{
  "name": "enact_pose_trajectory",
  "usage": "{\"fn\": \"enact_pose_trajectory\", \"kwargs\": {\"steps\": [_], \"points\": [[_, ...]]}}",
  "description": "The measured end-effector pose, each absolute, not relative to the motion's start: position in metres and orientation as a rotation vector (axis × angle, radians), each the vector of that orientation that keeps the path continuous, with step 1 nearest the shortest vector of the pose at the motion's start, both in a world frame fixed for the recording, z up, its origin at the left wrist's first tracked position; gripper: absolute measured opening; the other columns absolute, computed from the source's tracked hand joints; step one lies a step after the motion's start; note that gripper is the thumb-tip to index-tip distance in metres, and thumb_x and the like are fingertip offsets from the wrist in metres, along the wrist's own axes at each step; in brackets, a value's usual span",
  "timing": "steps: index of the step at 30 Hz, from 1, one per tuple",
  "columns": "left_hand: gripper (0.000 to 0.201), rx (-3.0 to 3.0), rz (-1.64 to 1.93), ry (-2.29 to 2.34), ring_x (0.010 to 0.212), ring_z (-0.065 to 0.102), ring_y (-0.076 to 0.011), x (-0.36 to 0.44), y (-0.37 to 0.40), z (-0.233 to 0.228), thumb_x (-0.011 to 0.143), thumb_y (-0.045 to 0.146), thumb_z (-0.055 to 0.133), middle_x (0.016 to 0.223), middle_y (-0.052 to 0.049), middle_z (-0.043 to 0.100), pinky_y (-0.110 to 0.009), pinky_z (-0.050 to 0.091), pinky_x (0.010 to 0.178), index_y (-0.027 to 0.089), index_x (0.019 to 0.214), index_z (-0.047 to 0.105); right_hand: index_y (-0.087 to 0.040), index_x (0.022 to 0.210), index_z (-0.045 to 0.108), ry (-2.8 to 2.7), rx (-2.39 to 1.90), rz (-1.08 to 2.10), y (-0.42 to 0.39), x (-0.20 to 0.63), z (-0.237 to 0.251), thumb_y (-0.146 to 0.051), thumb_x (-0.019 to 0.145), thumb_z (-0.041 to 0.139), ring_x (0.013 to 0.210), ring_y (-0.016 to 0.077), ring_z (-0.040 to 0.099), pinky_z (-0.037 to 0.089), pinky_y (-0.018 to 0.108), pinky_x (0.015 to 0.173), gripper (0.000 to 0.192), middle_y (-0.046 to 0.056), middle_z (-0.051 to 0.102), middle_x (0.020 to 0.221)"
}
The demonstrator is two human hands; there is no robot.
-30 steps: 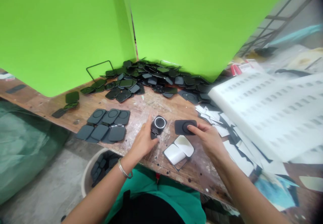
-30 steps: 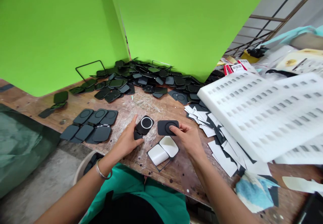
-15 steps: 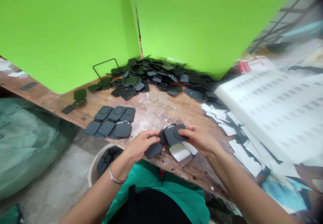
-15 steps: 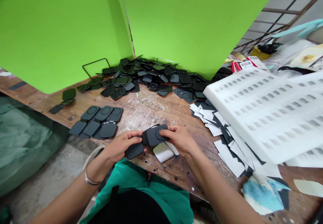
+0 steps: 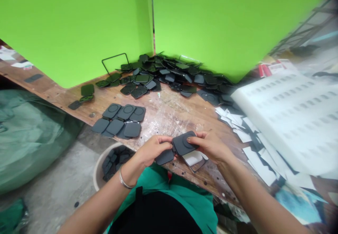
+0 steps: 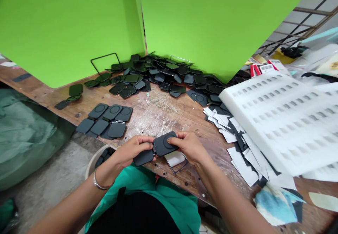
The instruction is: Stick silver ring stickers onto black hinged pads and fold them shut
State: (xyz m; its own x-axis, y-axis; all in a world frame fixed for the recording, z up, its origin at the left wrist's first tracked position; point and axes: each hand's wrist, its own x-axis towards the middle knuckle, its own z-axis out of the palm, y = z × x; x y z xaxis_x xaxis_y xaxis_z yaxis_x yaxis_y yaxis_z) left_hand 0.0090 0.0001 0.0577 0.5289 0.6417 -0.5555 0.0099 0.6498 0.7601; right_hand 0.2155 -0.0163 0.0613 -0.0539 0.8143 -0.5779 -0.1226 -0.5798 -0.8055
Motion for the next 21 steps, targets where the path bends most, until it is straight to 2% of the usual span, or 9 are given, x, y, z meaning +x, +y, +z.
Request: {"fn": "enact_pose_trajectory", "kwargs": {"steps": [8,21], "points": [[0.033,0.815,0.426,0.951,0.057,0.068,-0.0148,0.0093,-0.0002,0.0572,0.065,0.024,0.066,0.069,-0.004,0.074,-0.022,0.053,0.056,0.014,0.095,0.075,-0.015,0.071,0.075,-0.8,-1.557,1.697,-0.0169,0.2149,0.0564,-0.032,0.052,0.079,0.06,0.0149,0.063,0.051,0.029,0.067,0.026,0.003,0.073,0.068],[0.035,0.786,0.426,0.972,0.055,0.068,-0.0163,0.0108,0.0,0.0534,0.063,0.023,0.066,0.068,-0.006,0.074,-0.024,0.054,0.056,0.012,0.096,0.074,-0.014,0.073,0.073,-0.901,-1.674,1.649,-0.0169,0.2158,0.0584,-0.033,0.057,0.076,0.067,0.019,0.067,0.051,0.027,0.061,0.025,0.005,0.073,0.068]]}}
